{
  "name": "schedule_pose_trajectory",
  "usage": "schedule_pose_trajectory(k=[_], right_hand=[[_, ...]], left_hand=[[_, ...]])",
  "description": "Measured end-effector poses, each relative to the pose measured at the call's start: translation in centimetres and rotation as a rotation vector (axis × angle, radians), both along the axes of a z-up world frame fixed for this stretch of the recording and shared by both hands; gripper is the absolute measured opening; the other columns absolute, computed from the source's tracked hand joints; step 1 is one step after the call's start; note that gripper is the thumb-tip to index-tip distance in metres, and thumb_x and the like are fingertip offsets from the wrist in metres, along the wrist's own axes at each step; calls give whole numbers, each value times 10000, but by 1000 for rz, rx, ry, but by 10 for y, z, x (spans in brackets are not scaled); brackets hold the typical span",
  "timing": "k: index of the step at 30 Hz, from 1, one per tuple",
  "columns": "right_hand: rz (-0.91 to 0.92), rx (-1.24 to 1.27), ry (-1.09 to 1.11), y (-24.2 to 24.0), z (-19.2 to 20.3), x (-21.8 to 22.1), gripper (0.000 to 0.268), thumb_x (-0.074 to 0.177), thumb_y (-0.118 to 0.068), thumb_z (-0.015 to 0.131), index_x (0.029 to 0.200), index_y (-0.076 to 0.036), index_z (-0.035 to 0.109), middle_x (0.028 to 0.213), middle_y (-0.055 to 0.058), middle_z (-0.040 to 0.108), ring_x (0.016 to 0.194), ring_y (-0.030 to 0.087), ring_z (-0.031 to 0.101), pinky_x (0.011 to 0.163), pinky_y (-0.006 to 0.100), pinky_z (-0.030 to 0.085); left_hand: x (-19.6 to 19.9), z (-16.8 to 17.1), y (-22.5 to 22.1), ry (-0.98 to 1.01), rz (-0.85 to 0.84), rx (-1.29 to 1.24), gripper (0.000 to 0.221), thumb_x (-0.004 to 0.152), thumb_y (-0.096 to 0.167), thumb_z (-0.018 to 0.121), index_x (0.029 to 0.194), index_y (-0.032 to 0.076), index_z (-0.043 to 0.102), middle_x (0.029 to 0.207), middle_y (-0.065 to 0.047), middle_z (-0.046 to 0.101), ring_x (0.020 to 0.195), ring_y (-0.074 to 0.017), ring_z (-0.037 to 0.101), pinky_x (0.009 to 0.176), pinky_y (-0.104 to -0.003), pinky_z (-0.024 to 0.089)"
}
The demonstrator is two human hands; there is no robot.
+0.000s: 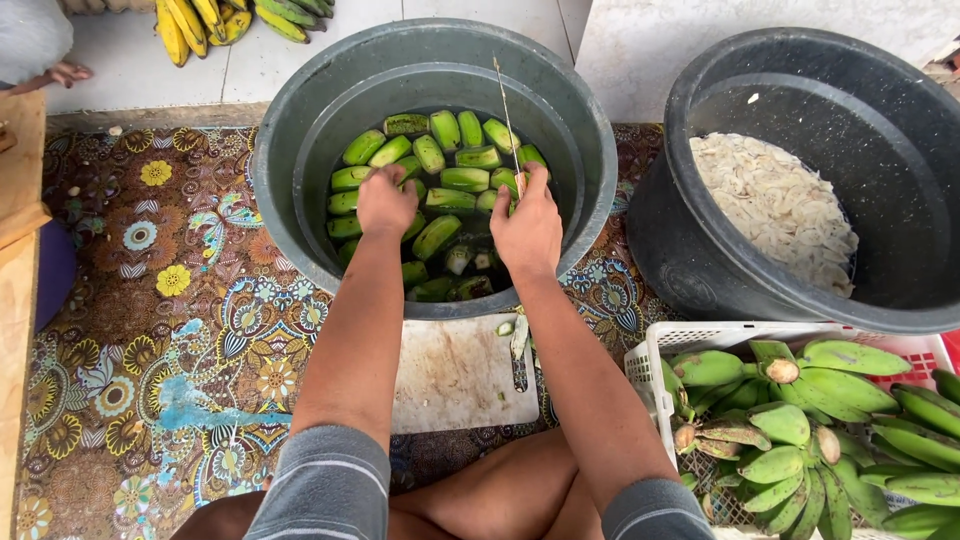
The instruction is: The person picks up green bananas from a bucket of water and a basket, uses a knife to slice off the ends, and then uses a knife to slice the bananas into thin pieces onto a cutting board.
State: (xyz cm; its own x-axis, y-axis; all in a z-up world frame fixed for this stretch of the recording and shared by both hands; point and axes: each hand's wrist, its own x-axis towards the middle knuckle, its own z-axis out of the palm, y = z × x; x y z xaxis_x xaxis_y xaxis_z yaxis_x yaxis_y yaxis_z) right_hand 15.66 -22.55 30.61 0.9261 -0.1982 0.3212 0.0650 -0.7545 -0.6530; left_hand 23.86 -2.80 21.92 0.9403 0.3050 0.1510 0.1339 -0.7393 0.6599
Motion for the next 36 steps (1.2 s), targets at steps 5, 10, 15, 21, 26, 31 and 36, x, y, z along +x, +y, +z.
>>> schedule_pose_trajectory(k=[5, 10, 15, 21, 26, 31, 36], right_hand=[[30, 23, 4, -1, 6, -4, 329, 948, -193, 474, 1239, -100, 351, 992, 178, 601, 789, 373, 677, 636, 539, 570], [15, 36, -5, -2, 4, -2, 333, 936, -207, 496, 1227, -120, 360, 968, 167, 606, 776, 360, 680, 632, 535, 567], [8, 35, 10, -3, -3, 1, 337, 931, -245, 502, 1222, -141, 367, 916, 146, 605, 758, 353, 675, 632, 523, 560], [45, 63, 1, -5, 4, -2, 321, 943, -187, 482, 1230, -90, 375, 877, 156, 606, 763, 367, 676, 618, 526, 559], [40, 33, 40, -3, 11, 0, 339, 928, -238, 501, 1224, -121, 385, 876, 158, 616, 763, 365, 677, 625, 524, 552], [61, 51, 109, -5, 11, 1, 338, 958, -216, 466, 1255, -88, 369, 914, 172, 616, 788, 330, 684, 600, 472, 562], [58, 64, 140, -5, 15, -1, 356, 964, -221, 461, 1271, -69, 365, 934, 185, 618, 804, 330, 684, 599, 463, 569]], left_hand=[[5, -13, 6, 140, 63, -14, 125, 857, 273, 664, 827, 153, 676, 751, -21, 670, 802, -270, 688, 694, -434, 566], [-6, 22, -3, 150, 213, -82, 468, 959, 461, 421, 934, 97, 714, 886, -198, 700, 946, -381, 660, 816, -506, 523], [7, -27, 12, 507, -40, 139, 429, 850, 344, 568, 1140, 41, 658, 1109, -242, 643, 1047, -423, 614, 857, -543, 531], [19, -60, -2, 851, -309, 314, 414, 864, 175, 575, 1224, -28, 581, 1238, -270, 557, 1105, -458, 564, 873, -604, 517], [46, -51, -3, 1033, -370, 361, 431, 803, 122, 605, 1219, 8, 618, 1337, -258, 511, 1163, -441, 541, 906, -592, 491], [36, -47, -9, 1049, -395, 356, 525, 769, 54, 619, 1291, 19, 573, 1343, -265, 500, 1087, -419, 583, 883, -582, 482], [37, -37, 11, 722, -338, -94, 929, 637, 240, 740, 1474, 139, 351, 1420, -188, 439, 1287, -379, 439, 1018, -550, 404]])
